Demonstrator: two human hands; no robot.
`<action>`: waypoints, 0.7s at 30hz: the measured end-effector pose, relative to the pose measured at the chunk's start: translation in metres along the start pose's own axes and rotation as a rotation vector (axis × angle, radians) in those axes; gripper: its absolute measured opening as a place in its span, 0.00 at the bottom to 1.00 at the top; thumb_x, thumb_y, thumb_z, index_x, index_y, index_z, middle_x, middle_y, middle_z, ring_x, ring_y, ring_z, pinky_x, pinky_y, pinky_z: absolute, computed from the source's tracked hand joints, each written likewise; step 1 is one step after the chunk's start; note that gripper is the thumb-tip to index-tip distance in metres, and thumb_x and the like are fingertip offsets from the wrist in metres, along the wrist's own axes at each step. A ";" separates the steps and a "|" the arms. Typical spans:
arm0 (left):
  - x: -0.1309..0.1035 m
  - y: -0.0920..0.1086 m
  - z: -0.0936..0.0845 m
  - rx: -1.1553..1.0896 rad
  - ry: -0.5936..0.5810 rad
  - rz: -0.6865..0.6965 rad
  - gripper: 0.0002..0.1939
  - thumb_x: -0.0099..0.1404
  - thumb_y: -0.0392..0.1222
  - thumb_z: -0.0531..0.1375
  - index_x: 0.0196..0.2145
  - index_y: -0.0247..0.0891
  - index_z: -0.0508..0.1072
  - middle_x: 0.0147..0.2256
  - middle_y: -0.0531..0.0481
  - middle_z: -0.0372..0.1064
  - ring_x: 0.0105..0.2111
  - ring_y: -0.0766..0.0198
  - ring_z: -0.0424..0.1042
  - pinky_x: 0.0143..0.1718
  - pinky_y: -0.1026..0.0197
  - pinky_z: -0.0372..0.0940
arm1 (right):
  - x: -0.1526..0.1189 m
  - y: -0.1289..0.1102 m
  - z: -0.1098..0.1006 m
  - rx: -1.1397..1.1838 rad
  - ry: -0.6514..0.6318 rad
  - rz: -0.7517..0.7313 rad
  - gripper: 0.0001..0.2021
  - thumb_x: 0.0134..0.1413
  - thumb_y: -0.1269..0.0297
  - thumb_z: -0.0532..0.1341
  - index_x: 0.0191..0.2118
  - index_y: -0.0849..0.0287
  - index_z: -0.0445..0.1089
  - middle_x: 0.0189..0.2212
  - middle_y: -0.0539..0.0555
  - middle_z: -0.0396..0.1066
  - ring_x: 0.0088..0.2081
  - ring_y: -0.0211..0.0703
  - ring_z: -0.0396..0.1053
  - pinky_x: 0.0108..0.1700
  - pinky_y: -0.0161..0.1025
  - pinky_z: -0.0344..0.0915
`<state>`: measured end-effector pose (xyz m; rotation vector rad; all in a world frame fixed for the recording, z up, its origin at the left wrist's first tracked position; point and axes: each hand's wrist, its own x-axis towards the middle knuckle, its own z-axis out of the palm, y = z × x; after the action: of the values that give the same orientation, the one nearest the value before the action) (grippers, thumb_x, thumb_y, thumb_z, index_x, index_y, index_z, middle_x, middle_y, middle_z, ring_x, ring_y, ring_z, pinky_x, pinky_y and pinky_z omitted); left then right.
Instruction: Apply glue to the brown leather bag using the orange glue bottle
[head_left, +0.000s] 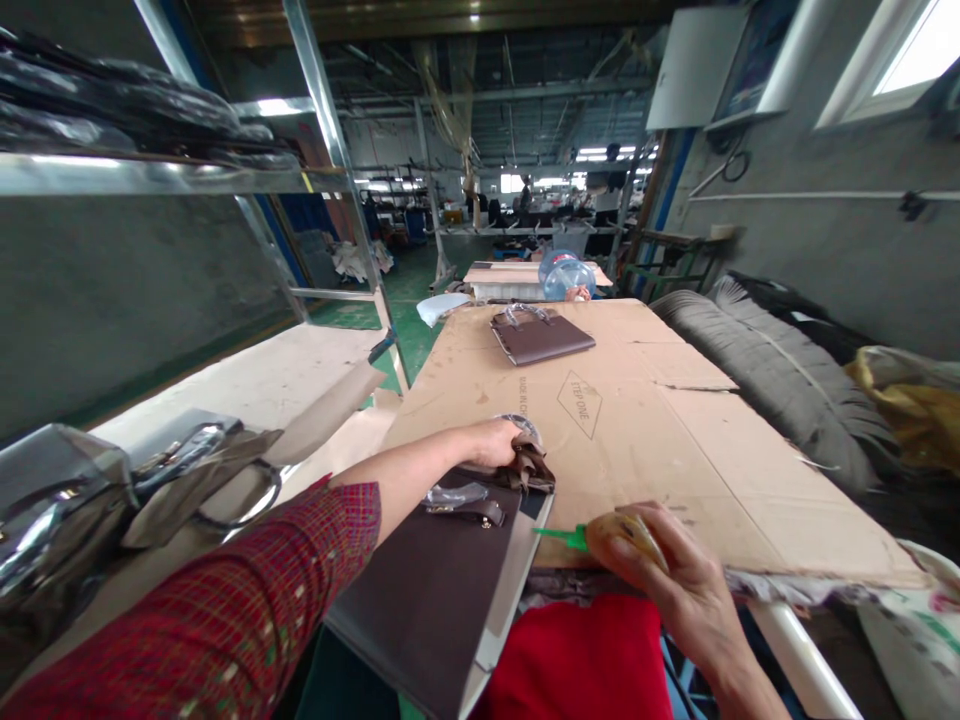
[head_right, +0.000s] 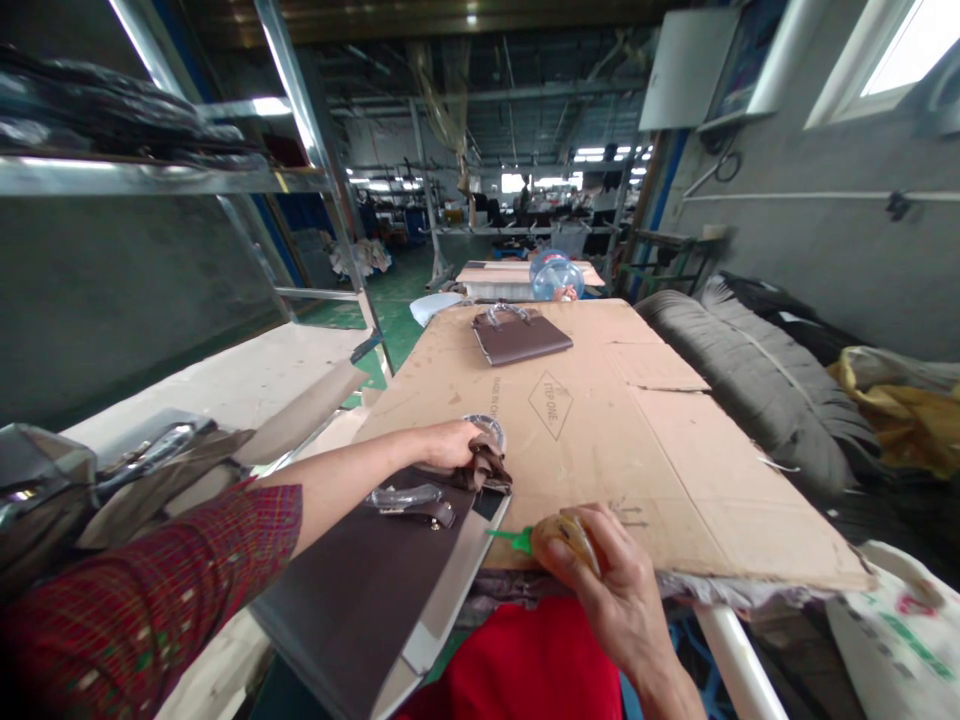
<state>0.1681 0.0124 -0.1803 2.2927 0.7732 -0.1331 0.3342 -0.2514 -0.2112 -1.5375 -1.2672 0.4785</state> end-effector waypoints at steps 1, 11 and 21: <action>0.000 0.001 0.000 0.003 -0.005 0.001 0.17 0.55 0.25 0.61 0.40 0.37 0.83 0.35 0.50 0.81 0.36 0.61 0.77 0.41 0.62 0.71 | 0.001 0.002 -0.001 -0.002 -0.024 -0.003 0.12 0.66 0.50 0.62 0.42 0.52 0.76 0.40 0.52 0.75 0.40 0.50 0.73 0.42 0.41 0.66; 0.002 0.000 0.000 0.023 -0.007 0.002 0.18 0.55 0.24 0.61 0.40 0.39 0.83 0.38 0.50 0.82 0.39 0.60 0.77 0.41 0.63 0.69 | 0.015 0.029 -0.003 -0.091 0.108 -0.072 0.13 0.65 0.50 0.63 0.47 0.53 0.75 0.44 0.54 0.75 0.45 0.50 0.73 0.45 0.41 0.67; 0.000 0.002 0.000 0.044 0.009 -0.014 0.15 0.55 0.25 0.62 0.38 0.37 0.83 0.35 0.50 0.81 0.35 0.62 0.76 0.38 0.64 0.68 | 0.017 0.027 -0.003 -0.024 0.046 0.014 0.15 0.64 0.48 0.63 0.46 0.53 0.75 0.43 0.52 0.75 0.45 0.50 0.73 0.45 0.42 0.65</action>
<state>0.1696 0.0112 -0.1789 2.3307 0.7985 -0.1475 0.3554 -0.2347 -0.2285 -1.5701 -1.2319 0.4359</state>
